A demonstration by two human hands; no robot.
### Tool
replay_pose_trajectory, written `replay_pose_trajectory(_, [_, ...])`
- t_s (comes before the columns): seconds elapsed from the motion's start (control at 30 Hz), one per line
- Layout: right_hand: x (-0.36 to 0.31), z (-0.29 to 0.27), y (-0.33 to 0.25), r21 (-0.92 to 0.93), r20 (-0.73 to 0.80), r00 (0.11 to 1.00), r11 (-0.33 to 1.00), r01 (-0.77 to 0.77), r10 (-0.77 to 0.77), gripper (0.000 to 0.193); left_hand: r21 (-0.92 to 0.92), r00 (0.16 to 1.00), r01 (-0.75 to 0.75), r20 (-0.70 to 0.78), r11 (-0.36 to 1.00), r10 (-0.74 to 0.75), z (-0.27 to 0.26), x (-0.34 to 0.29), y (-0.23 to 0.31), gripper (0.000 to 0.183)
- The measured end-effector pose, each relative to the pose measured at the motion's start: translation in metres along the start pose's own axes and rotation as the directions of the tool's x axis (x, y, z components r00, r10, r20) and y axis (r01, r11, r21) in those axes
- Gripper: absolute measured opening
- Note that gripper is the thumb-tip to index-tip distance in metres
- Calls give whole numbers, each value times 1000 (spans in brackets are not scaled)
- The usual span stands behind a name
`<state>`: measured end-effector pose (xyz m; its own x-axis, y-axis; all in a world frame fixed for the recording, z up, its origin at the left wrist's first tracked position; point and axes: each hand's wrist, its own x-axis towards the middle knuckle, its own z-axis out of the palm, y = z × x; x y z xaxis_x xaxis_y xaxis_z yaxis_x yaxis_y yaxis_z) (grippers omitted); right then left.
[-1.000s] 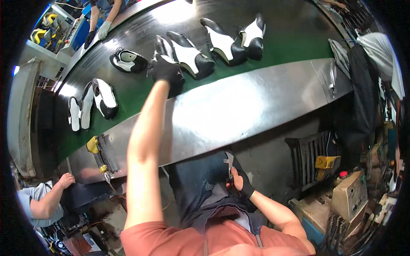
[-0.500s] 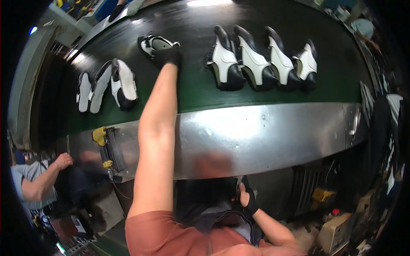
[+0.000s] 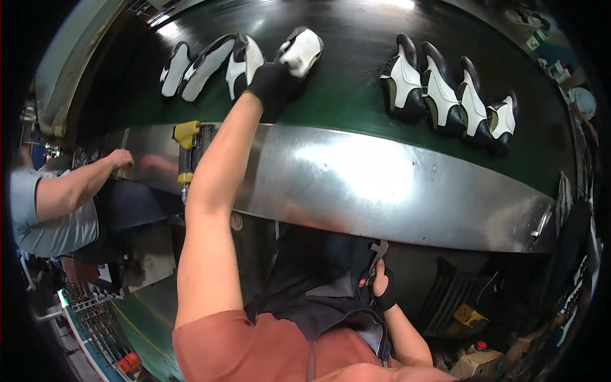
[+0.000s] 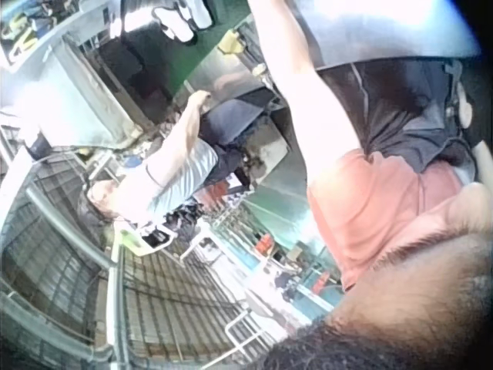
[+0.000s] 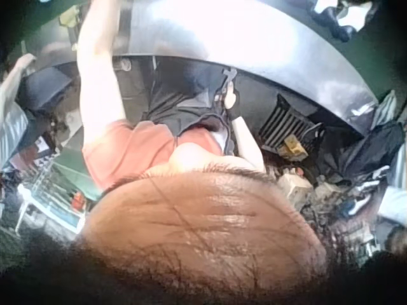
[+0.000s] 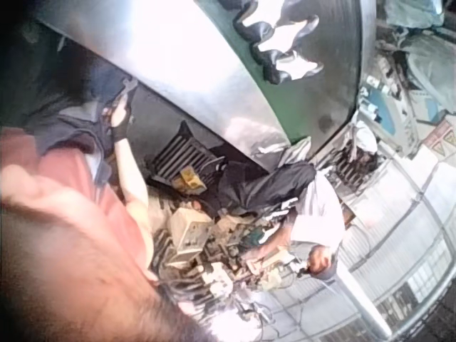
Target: The person uses a pair of pliers to trim excess material from the edges of white shoe parts. They pick up each part from a conveyor belt, hold it against their lap, and carefully scrape the edges before placing the finished item back on the belt.
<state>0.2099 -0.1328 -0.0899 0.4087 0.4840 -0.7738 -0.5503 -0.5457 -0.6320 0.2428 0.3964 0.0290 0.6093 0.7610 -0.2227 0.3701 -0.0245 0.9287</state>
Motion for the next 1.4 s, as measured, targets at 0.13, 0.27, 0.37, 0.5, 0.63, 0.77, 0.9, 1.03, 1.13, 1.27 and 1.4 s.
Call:
replay_pose_trajectory(0.13, [-15,3,34,153,-48,999,988,31,-24,72,107,909,-403,-69,909,412,-25,-153,6,63])
replay_pose_trajectory(0.27, [-60,1,46,172,-98,993,982,77,-61,76,-152,917,-397,-96,905,386,-65,-284,-47,76])
replay_pose_trajectory(0.37, [-109,0,42,170,-133,980,971,171,-149,72,-255,874,-479,-45,840,484,-28,-351,-57,52])
replay_pose_trajectory(0.5, [-180,17,17,8,-41,977,978,209,-209,62,-235,805,-529,163,815,570,59,-384,-76,28])
replay_pose_trajectory(0.63, [-219,39,7,-49,224,924,944,327,-309,47,-157,839,-433,291,888,460,94,-385,-44,21])
replay_pose_trajectory(0.77, [-176,58,18,169,320,877,932,320,-359,48,-452,831,-40,481,891,281,104,-372,-64,54])
replay_pose_trajectory(0.9, [-149,43,-7,269,594,782,963,25,-186,52,-429,807,-368,293,825,512,104,-365,-71,65])
replay_pose_trajectory(1.03, [-161,39,-38,281,646,762,943,-176,-50,56,-400,803,-416,260,816,537,104,-365,-72,62])
replay_pose_trajectory(1.13, [-151,39,-31,328,688,725,902,-280,-26,59,-341,781,-472,267,813,565,106,-363,-73,67])
replay_pose_trajectory(1.27, [-152,54,-12,330,676,729,929,-171,-106,58,-378,791,-446,259,812,555,109,-364,-71,53])
replay_pose_trajectory(1.4, [-166,60,-13,247,398,908,969,29,-129,50,-349,795,-449,265,823,546,109,-370,-64,56])
